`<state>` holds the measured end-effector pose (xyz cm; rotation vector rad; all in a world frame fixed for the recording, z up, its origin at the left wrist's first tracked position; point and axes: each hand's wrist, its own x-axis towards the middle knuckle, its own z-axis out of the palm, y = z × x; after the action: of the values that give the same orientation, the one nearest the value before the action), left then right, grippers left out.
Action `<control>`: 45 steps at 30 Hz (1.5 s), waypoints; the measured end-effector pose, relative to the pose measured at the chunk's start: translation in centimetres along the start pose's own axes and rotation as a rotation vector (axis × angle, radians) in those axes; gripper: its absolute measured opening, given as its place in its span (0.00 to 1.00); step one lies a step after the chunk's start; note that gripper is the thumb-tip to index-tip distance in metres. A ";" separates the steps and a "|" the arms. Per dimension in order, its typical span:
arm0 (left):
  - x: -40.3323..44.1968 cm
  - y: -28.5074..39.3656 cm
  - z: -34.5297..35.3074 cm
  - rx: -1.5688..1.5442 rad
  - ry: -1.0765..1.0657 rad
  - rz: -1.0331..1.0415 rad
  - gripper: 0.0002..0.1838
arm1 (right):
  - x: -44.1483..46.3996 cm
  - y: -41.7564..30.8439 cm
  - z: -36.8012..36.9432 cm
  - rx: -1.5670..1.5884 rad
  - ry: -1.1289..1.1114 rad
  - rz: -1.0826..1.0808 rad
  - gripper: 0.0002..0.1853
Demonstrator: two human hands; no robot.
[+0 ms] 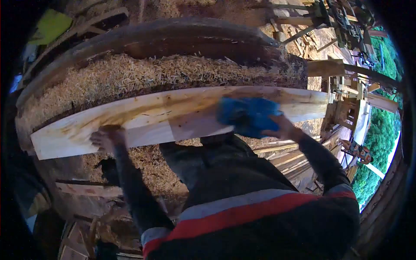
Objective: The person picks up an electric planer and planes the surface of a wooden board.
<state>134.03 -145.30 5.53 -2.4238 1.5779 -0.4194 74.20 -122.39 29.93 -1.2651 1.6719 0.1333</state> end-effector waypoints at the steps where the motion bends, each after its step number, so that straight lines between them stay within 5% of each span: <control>1: -0.7 1.2 -0.9 -0.017 -0.046 -0.014 0.41 | -1.4 5.7 0.6 0.091 0.076 -0.038 0.33; 3: -0.5 1.4 -0.5 -0.063 0.029 0.021 0.40 | -3.9 8.3 -1.3 0.000 0.107 0.067 0.32; 6: 0.1 0.7 0.6 -0.295 -0.068 -0.088 0.54 | -5.3 10.4 -2.3 0.011 0.162 0.202 0.30; 9: -0.9 3.4 -5.9 0.121 -0.164 0.029 0.53 | -4.0 9.1 -2.4 -0.045 0.066 0.179 0.30; 11: -0.4 3.7 -7.3 -0.171 -0.252 -0.094 0.50 | -1.6 6.6 -2.1 -0.078 0.041 0.066 0.30; 13: -0.3 3.0 -4.6 -0.124 -0.194 -0.065 0.50 | 0.3 4.9 -0.8 -0.247 0.117 -0.095 0.31; 15: -0.5 2.9 -3.2 -0.075 -0.059 -0.006 0.47 | 3.8 -2.1 -1.7 -0.021 -0.101 -0.003 0.33; 18: -0.4 2.8 -3.1 -0.096 -0.023 0.006 0.48 | 7.0 -7.1 0.6 -0.071 0.172 -0.449 0.34; 20: -0.4 2.8 -3.9 -0.045 -0.078 0.010 0.48 | 8.2 -11.0 1.5 -0.080 0.052 -0.275 0.34; 24: -0.4 2.3 -5.1 -0.176 -0.133 -0.004 0.49 | 11.4 -14.7 4.3 -0.176 0.096 -0.340 0.34; 26: -0.4 1.6 -2.9 -0.370 -0.031 -0.046 0.50 | 12.6 -18.9 4.3 0.081 -0.034 -0.259 0.33; 29: 0.1 -0.3 2.2 -0.258 0.093 0.060 0.48 | 14.4 -24.4 5.5 0.206 0.012 -0.300 0.34; 32: -0.5 0.7 -1.4 -0.291 0.161 0.068 0.46 | 17.5 -26.8 8.1 0.235 -0.015 -0.342 0.36; 35: -0.7 1.8 -7.8 -0.336 0.140 0.108 0.45 | 18.0 -28.1 7.9 0.274 -0.020 -0.426 0.38; 38: -0.4 1.7 -3.5 -0.152 0.089 0.103 0.47 | 17.0 -26.4 7.3 0.253 -0.059 -0.447 0.40; 42: -2.4 2.1 -4.8 -0.155 0.115 0.070 0.36 | 14.0 -21.5 7.5 0.290 0.019 -0.450 0.40; 44: -0.6 0.7 -1.5 -0.425 0.027 -0.035 0.32 | 11.2 -17.4 6.4 0.219 0.013 -0.409 0.39; 45: 0.4 -0.7 3.0 -0.237 0.183 0.071 0.29 | 9.7 -15.2 5.6 0.151 0.009 -0.382 0.38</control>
<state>135.86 -145.25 2.97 -2.5535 1.8825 -0.4778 89.88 -132.37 26.65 -1.4436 1.3906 -0.2256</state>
